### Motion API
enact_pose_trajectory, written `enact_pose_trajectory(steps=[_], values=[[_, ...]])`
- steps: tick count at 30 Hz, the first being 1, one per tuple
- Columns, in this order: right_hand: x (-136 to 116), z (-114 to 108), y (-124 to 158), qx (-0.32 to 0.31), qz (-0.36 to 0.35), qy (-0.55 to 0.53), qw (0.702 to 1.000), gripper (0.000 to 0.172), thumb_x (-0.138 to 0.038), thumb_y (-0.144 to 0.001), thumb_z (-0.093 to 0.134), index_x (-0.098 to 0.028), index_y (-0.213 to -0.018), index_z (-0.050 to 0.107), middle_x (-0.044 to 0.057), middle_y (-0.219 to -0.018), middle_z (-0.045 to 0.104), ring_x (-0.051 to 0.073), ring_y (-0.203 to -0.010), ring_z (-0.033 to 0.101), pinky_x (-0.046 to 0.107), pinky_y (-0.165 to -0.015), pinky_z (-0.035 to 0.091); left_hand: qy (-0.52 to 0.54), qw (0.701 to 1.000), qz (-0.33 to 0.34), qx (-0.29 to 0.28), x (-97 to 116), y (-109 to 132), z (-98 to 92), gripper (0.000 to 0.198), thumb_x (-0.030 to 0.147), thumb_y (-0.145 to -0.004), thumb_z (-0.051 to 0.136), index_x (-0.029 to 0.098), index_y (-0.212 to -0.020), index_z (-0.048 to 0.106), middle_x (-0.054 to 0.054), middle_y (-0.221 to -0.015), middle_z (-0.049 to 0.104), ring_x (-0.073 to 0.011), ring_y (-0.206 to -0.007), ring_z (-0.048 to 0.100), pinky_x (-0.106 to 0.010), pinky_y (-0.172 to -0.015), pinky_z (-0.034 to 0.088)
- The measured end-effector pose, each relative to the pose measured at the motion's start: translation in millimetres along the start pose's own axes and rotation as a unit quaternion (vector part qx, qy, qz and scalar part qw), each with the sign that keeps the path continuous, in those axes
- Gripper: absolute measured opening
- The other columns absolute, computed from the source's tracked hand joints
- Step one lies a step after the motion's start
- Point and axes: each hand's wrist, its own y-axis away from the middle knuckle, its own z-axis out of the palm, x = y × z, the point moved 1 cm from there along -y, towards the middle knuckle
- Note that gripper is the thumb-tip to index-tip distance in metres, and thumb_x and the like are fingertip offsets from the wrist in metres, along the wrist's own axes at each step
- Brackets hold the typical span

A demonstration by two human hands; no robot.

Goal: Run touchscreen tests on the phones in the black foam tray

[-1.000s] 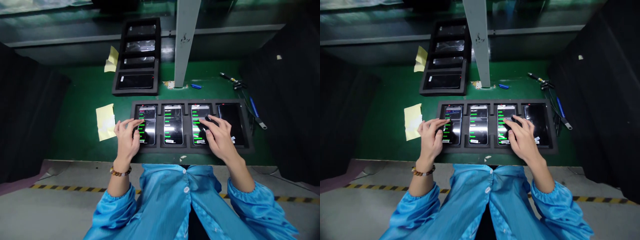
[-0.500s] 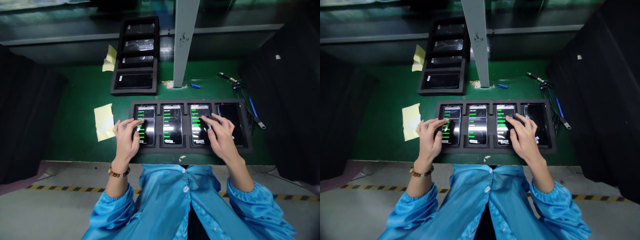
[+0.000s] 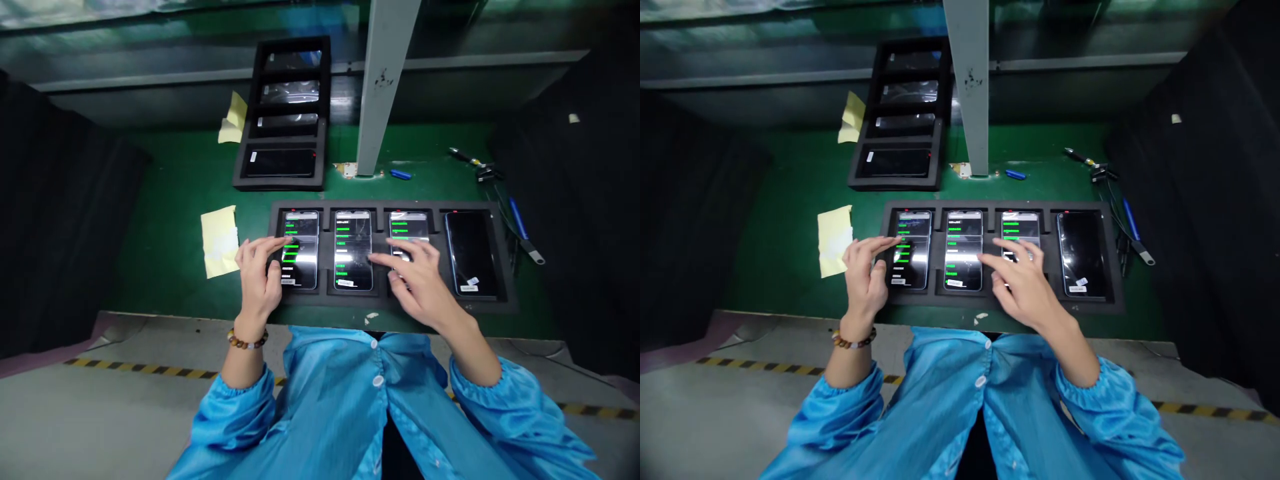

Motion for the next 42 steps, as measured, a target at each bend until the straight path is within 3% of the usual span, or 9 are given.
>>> enact_pose_trajectory(steps=[3,7,12,28,38,42], values=[[-10,15,-18,-0.035,-0.025,-0.005,0.999,0.045,-0.018,-0.109,0.043,-0.027,-0.147,0.064,0.005,-0.137,0.079,0.031,-0.153,0.051,0.059,-0.126,0.028,0.003,0.999,-0.008,0.032,-2,4,-0.5,0.041,0.038,-0.11,0.038,0.026,-0.13,0.072,-0.007,-0.128,0.081,-0.0287,-0.13,0.065,-0.056,-0.13,0.03],[-8,22,-30,-0.012,0.002,0.027,1.0,0.049,-0.017,-0.109,0.041,-0.027,-0.153,0.059,0.005,-0.153,0.071,0.035,-0.155,0.048,0.062,-0.127,0.025,-0.009,0.999,-0.016,0.026,-2,6,-0.9,0.043,0.035,-0.109,0.037,0.026,-0.129,0.074,-0.007,-0.126,0.081,-0.0278,-0.131,0.065,-0.056,-0.131,0.031],[-15,18,-30,-0.035,-0.019,0.014,0.999,0.047,-0.019,-0.108,0.043,-0.029,-0.149,0.064,0.003,-0.131,0.082,0.034,-0.153,0.051,0.062,-0.127,0.024,-0.018,0.999,-0.033,0.013,0,5,-2.0,0.044,0.031,-0.106,0.037,0.025,-0.125,0.077,-0.008,-0.124,0.081,-0.0279,-0.132,0.065,-0.057,-0.132,0.032],[-14,24,-54,0.004,0.046,0.04,0.998,0.047,-0.021,-0.109,0.041,-0.027,-0.15,0.064,0.006,-0.136,0.08,0.037,-0.153,0.048,0.065,-0.126,0.023,0.009,0.999,-0.027,0.021,-1,5,-1.0,0.039,0.023,-0.102,0.041,0.025,-0.117,0.078,-0.006,-0.119,0.083,-0.0273,-0.13,0.067,-0.056,-0.132,0.03],[-29,25,-30,-0.012,-0.014,0.011,1.0,0.046,-0.02,-0.109,0.041,-0.028,-0.147,0.066,0.004,-0.131,0.082,0.033,-0.154,0.05,0.061,-0.127,0.024,-0.012,0.999,-0.025,0.042,-1,9,-2.2,0.042,0.032,-0.105,0.039,0.027,-0.112,0.081,-0.006,-0.114,0.083,-0.0276,-0.126,0.07,-0.055,-0.129,0.034],[-31,24,-22,-0.008,-0.008,0.012,1.0,0.044,-0.019,-0.11,0.042,-0.026,-0.144,0.068,0.005,-0.124,0.084,0.032,-0.154,0.052,0.059,-0.126,0.026,0.001,1.0,0.011,0.015,-3,15,-6.0,0.039,0.036,-0.105,0.043,0.028,-0.112,0.081,-0.006,-0.11,0.084,-0.0285,-0.125,0.07,-0.056,-0.129,0.034]])
